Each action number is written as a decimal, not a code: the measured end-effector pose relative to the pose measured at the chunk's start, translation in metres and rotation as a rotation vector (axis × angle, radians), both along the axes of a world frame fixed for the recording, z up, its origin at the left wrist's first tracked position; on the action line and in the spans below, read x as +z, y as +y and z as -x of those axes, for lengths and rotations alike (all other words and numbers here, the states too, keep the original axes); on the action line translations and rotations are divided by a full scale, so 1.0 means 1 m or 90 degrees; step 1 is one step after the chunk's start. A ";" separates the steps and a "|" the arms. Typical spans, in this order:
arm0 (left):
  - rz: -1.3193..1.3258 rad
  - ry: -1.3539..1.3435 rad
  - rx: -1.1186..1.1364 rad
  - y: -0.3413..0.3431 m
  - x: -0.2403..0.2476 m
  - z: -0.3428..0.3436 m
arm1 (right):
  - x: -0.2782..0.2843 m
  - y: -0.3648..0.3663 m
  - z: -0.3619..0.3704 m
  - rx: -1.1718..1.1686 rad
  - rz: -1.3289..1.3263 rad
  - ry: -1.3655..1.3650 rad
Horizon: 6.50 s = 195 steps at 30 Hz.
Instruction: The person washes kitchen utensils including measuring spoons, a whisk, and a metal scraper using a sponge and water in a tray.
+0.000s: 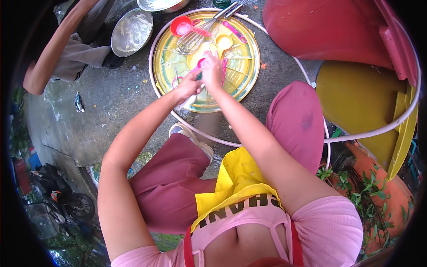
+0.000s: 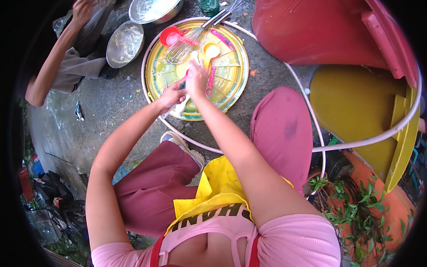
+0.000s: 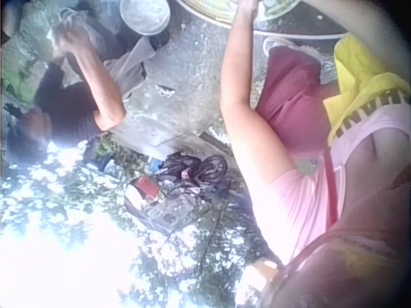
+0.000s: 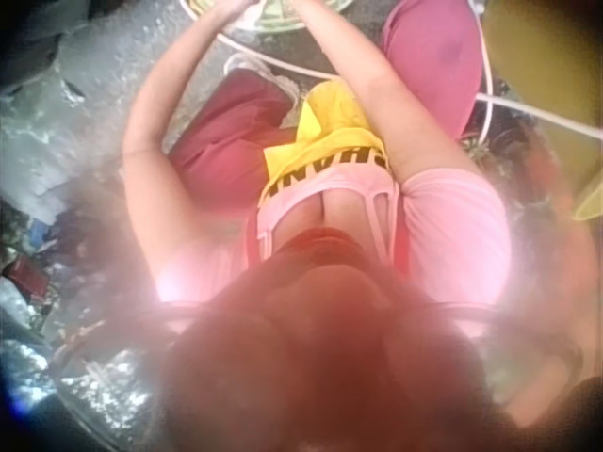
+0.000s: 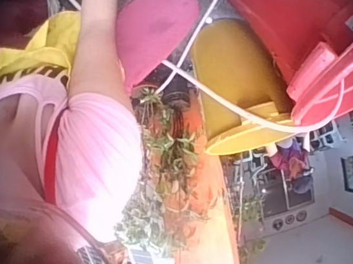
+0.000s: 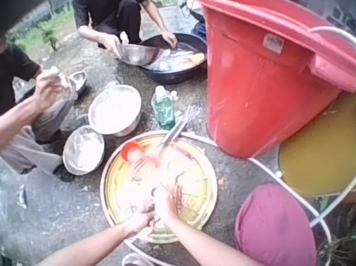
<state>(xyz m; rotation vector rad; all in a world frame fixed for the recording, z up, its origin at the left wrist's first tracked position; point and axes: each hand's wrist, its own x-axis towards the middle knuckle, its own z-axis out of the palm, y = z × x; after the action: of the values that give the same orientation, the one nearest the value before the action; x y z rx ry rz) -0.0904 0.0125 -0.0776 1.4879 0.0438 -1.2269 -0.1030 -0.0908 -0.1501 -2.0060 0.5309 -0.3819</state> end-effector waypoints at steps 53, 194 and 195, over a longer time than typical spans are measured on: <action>-0.177 -0.225 0.224 0.023 0.002 -0.069 | -0.046 -0.002 0.097 0.500 0.433 0.164; 0.331 -0.107 0.887 0.028 -0.079 -0.077 | 0.034 0.003 0.019 0.401 -0.005 0.280; 0.374 -0.097 0.904 0.049 -0.083 -0.079 | 0.047 0.007 0.034 0.390 -0.075 0.321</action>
<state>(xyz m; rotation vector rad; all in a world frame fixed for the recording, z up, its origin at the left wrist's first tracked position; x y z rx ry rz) -0.0117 0.0617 -0.1610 0.6738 0.4982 0.0608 -0.1375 -0.0841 -0.1035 -2.0285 0.2056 0.5280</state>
